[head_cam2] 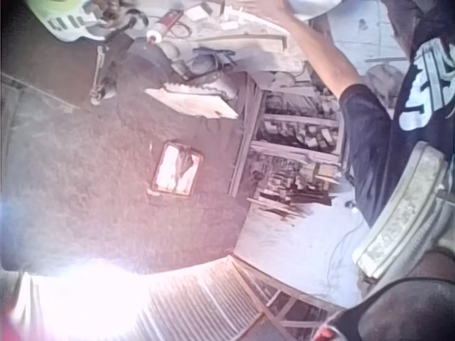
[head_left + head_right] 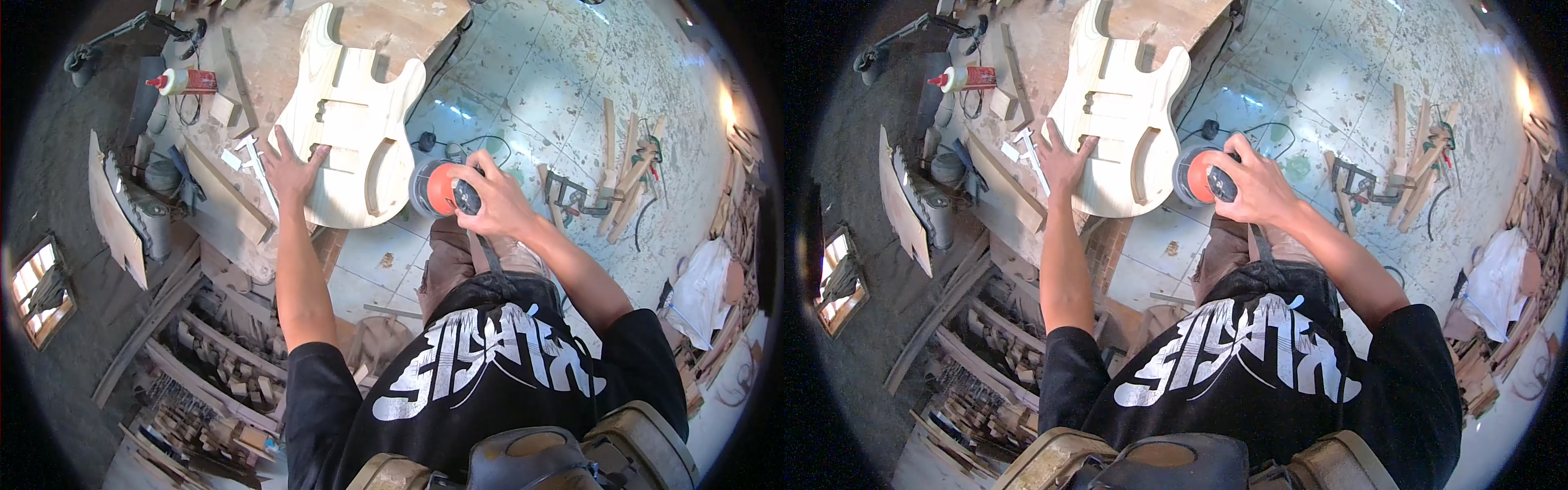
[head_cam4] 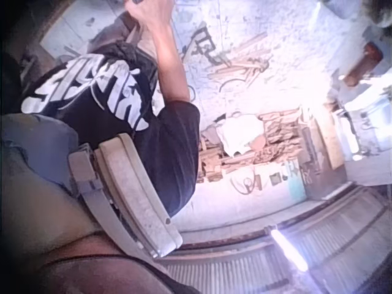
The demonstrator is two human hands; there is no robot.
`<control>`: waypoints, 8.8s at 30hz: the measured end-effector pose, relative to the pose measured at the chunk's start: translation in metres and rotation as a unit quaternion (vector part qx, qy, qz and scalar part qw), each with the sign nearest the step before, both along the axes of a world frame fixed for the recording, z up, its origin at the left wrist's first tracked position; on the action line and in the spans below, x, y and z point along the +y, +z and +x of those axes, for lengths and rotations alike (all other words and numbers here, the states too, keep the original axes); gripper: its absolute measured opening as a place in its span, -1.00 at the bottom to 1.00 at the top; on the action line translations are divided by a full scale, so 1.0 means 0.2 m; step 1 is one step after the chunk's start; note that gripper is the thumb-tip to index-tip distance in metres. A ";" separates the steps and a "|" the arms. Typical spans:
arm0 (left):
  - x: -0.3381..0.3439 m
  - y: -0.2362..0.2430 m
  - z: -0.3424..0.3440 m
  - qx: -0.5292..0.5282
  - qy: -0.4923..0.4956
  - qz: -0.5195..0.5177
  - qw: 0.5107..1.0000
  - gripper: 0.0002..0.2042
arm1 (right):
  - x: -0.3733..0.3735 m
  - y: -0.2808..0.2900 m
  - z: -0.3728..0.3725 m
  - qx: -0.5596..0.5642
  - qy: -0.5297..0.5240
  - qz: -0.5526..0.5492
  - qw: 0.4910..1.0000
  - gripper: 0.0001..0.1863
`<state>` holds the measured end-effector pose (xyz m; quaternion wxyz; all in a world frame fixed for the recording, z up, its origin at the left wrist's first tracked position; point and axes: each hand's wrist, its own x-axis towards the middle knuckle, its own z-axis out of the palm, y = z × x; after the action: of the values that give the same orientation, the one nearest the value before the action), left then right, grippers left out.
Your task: The person uses a power sander to smooth the surface and edges of a wooden guitar body. They guide the tool across the face of the wood with one hand while stabilizing the piece with the other.
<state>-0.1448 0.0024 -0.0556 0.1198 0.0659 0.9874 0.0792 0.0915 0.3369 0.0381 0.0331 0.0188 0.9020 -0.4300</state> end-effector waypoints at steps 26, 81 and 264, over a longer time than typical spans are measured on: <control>0.00 0.00 -0.02 -0.012 -0.012 -0.009 1.000 0.28 | 0.03 0.04 -0.38 -0.026 0.055 0.053 0.997 -0.32; 0.50 0.16 0.30 0.019 -0.428 -0.039 0.903 -0.39 | 0.50 0.03 0.09 -0.024 -0.273 0.072 0.959 -0.32; 0.37 0.06 0.27 -0.037 0.252 0.007 0.967 0.09 | 0.26 0.15 0.26 0.041 -0.171 0.108 0.979 -0.37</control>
<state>-0.0908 0.0763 -0.0438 0.1320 -0.1875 0.9664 0.1158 0.1432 0.3897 0.0686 -0.0796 0.1585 0.9273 -0.3295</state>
